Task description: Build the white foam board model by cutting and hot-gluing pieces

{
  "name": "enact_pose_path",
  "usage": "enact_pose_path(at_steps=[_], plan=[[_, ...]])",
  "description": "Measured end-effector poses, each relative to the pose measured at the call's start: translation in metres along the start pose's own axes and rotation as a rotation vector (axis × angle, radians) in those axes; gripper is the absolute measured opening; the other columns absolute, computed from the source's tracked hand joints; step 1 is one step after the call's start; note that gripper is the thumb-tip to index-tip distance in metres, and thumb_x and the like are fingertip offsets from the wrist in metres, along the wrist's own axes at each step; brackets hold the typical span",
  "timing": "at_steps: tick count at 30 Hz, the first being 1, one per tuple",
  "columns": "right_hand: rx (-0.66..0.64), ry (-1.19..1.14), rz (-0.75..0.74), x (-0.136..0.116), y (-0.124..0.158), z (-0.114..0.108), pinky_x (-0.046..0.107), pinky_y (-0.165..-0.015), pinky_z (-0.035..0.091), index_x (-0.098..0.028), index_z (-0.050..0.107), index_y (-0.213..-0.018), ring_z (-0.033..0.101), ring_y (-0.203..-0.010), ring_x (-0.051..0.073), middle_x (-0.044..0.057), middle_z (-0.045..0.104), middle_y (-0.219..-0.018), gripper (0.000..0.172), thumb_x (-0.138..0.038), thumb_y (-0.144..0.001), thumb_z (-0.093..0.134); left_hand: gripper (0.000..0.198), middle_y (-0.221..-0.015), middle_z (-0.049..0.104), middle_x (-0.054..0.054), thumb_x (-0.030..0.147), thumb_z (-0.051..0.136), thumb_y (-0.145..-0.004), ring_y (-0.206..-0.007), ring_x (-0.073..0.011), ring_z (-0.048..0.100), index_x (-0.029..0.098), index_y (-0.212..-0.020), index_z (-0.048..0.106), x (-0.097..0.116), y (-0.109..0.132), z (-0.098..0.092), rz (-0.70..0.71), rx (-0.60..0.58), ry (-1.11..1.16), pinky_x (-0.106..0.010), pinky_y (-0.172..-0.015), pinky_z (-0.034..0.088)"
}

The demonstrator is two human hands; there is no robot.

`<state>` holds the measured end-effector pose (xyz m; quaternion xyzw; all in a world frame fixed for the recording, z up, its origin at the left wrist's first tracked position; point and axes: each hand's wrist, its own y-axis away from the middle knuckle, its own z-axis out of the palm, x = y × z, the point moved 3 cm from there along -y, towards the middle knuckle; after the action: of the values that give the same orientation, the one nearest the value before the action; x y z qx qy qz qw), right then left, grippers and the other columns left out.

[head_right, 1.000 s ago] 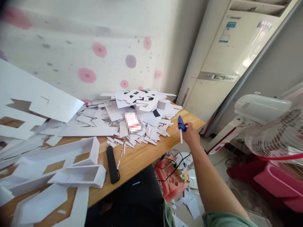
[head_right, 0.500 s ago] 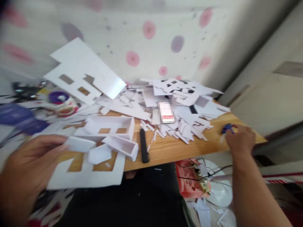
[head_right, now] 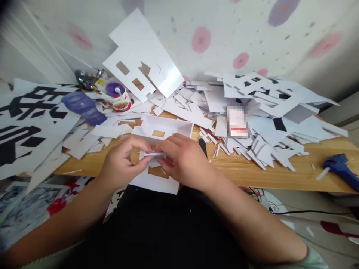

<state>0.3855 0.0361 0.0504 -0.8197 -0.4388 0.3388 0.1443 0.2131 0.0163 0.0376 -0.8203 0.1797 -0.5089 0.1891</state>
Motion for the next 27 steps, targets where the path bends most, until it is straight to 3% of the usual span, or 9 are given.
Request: enact_pose_path(at_steps=[5, 8, 12, 20, 27], plan=[[-0.082, -0.022, 0.055, 0.015, -0.001, 0.023, 0.028, -0.067, 0.046, -0.019, 0.065, -0.092, 0.06, -0.077, 0.017, 0.004, 0.069, -0.085, 0.013, -0.012, -0.086, 0.057, 0.033, -0.096, 0.068, -0.006, 0.011, 0.079, -0.06, -0.095, -0.024, 0.06, 0.021, -0.09, 0.07, -0.031, 0.009, -0.015, -0.116, -0.018, 0.211, -0.035, -0.091, 0.043], [-0.118, 0.022, 0.071, 0.023, 0.006, 0.038, 0.03, -0.072, 0.045, -0.02, 0.067, -0.093, 0.061, -0.08, 0.018, 0.005, 0.069, -0.086, 0.014, -0.012, -0.086, 0.057, 0.021, -0.091, 0.067, -0.004, 0.016, 0.073, -0.07, -0.091, -0.0221, 0.06, 0.022, -0.089, 0.069, -0.058, 0.022, -0.025, -0.109, 0.03, 0.078, -0.034, -0.087, 0.044], [-0.136, 0.117, 0.057, 0.027, 0.011, 0.055, 0.034, -0.077, 0.042, -0.02, 0.067, -0.09, 0.059, -0.081, 0.019, 0.004, 0.069, -0.081, 0.01, -0.016, -0.087, 0.059, 0.009, -0.082, 0.066, -0.002, 0.017, 0.065, -0.078, -0.081, -0.0198, 0.058, 0.024, -0.083, 0.068, -0.082, 0.039, -0.02, -0.078, -0.073, -0.087, -0.031, -0.078, 0.042], [-0.154, 0.19, 0.034, 0.029, 0.011, 0.065, 0.036, -0.08, 0.038, -0.02, 0.067, -0.082, 0.056, -0.075, 0.019, 0.002, 0.066, -0.074, 0.009, -0.017, -0.086, 0.059, 0.008, -0.073, 0.065, -0.003, 0.019, 0.065, -0.08, -0.071, -0.0196, 0.054, 0.025, -0.077, 0.07, -0.091, 0.046, -0.007, -0.066, -0.142, -0.064, -0.03, -0.072, 0.039], [-0.146, 0.212, 0.047, 0.029, 0.011, 0.068, 0.039, -0.089, 0.036, -0.019, 0.067, -0.081, 0.056, -0.076, 0.018, 0.003, 0.067, -0.075, 0.014, -0.017, -0.088, 0.055, 0.008, -0.076, 0.066, -0.004, 0.02, 0.063, -0.083, -0.073, -0.0197, 0.055, 0.023, -0.076, 0.068, -0.095, 0.047, 0.0, 0.061, -0.25, -0.212, -0.031, -0.071, 0.039]])
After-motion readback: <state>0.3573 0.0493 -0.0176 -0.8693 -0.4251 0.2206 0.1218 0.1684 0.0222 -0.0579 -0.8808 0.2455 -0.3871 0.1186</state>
